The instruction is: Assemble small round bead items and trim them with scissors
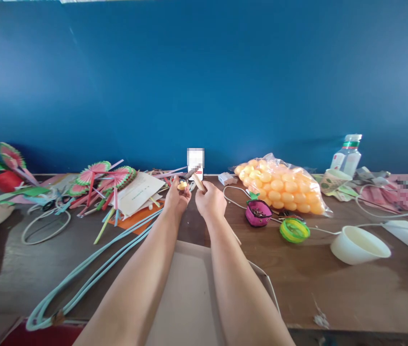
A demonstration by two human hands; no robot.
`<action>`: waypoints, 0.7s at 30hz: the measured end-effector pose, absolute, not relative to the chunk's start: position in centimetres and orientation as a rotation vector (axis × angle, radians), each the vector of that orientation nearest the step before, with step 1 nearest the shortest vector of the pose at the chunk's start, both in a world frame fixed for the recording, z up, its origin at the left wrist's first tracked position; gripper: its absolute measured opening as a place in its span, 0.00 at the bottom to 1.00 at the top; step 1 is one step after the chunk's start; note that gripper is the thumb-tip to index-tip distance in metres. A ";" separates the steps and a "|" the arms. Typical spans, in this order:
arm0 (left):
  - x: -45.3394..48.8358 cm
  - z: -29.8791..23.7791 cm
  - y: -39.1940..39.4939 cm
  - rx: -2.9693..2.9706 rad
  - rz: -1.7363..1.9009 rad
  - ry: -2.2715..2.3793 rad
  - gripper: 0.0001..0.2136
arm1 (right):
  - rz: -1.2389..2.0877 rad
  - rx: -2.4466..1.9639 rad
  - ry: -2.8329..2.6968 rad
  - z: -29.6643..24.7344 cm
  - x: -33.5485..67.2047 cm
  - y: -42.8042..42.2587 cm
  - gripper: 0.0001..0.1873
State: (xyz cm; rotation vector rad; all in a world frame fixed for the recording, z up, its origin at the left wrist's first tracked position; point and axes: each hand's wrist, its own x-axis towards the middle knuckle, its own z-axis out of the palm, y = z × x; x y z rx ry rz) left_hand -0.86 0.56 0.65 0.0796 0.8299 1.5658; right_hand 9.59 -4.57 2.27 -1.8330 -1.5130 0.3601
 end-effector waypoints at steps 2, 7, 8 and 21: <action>-0.8 0.7 0.5 0.079 1.559 0.832 0.09 | 0.364 -1.831 -1.516 2.3 9.6 -4.6 0.18; -0.7 0.8 0.4 0.089 1.533 0.834 0.04 | 0.363 -1.818 -1.523 2.1 9.6 -4.5 0.17; -0.7 0.8 0.4 0.087 1.531 0.828 0.03 | 0.360 -1.813 -1.529 2.0 9.6 -4.5 0.17; -1.0 0.7 0.9 0.016 1.574 0.857 0.07 | 0.207 -1.784 -1.660 2.3 8.8 -5.0 0.20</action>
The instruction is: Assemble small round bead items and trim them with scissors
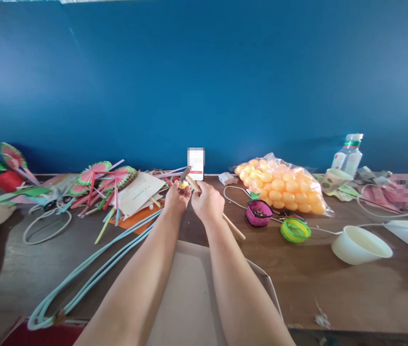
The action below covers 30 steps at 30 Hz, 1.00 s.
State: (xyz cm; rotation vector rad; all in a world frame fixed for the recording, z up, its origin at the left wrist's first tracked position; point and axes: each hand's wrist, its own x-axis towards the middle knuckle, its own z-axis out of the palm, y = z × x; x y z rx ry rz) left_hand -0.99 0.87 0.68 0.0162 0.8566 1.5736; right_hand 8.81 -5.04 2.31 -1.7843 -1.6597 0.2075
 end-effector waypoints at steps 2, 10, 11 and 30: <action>-1.0 0.7 0.9 0.016 1.589 0.858 0.06 | 0.189 -1.811 -1.670 2.3 8.7 -5.1 0.20; -1.1 0.4 1.1 -0.003 1.603 0.866 0.06 | 0.154 -1.827 -1.682 2.1 8.8 -4.9 0.20; -1.1 0.5 1.1 -0.006 1.600 0.872 0.06 | 0.158 -1.832 -1.688 2.1 8.8 -4.9 0.20; -1.2 0.4 1.1 -0.015 1.596 0.918 0.06 | 0.196 -1.859 -1.691 1.8 8.9 -4.6 0.20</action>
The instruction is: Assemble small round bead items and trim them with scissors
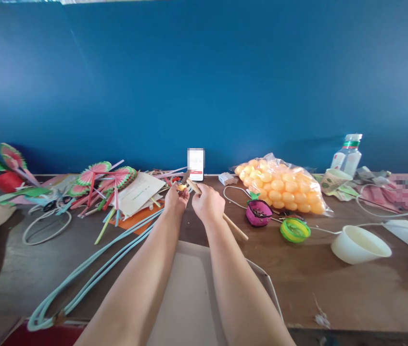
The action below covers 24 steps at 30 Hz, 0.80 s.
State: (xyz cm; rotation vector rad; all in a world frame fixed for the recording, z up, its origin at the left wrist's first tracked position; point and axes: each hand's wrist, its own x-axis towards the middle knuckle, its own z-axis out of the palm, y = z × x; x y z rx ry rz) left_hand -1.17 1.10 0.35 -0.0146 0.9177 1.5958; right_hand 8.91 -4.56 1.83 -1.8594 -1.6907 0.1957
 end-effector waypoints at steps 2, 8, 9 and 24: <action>-1.2 0.4 1.1 -0.017 1.600 0.925 0.06 | 0.180 -1.851 -1.678 1.8 8.9 -4.6 0.20; -1.2 0.3 1.1 -0.014 1.591 0.942 0.07 | 0.196 -1.892 -1.724 1.8 8.8 -4.6 0.20; -1.2 0.3 1.1 -0.007 1.593 0.942 0.07 | 0.191 -1.888 -1.718 1.8 8.8 -4.7 0.20; -1.2 0.2 1.3 -0.047 1.582 0.958 0.08 | 0.234 -1.898 -1.722 2.0 8.8 -4.8 0.21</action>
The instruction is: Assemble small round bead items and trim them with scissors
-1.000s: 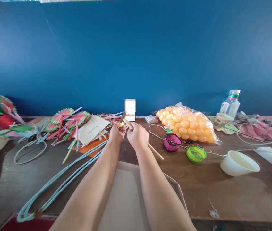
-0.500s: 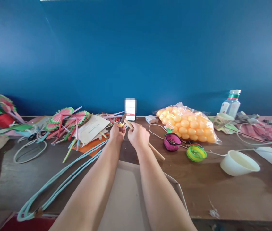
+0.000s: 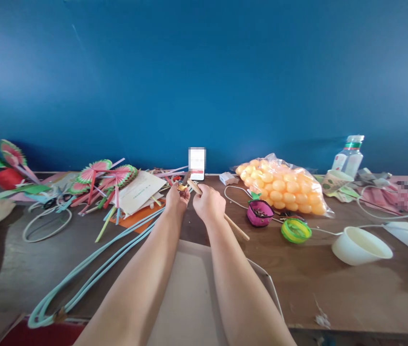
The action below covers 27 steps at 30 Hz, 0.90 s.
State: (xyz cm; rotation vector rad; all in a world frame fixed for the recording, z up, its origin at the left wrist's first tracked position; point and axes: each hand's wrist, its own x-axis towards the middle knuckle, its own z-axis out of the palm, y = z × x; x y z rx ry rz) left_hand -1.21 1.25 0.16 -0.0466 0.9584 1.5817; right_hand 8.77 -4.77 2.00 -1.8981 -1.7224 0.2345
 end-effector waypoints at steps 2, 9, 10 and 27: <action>-1.2 0.2 1.2 -0.031 1.588 0.959 0.07 | 0.220 -1.888 -1.715 1.9 8.7 -4.7 0.20; -1.2 0.4 1.1 -0.035 1.575 0.987 0.08 | 0.231 -1.907 -1.722 2.0 8.7 -4.7 0.19; -1.2 0.4 1.1 -0.033 1.579 0.987 0.08 | 0.227 -1.902 -1.714 2.0 8.8 -4.7 0.20; -1.1 0.4 1.1 -0.050 1.577 0.965 0.08 | 0.247 -1.887 -1.700 2.2 8.8 -4.9 0.19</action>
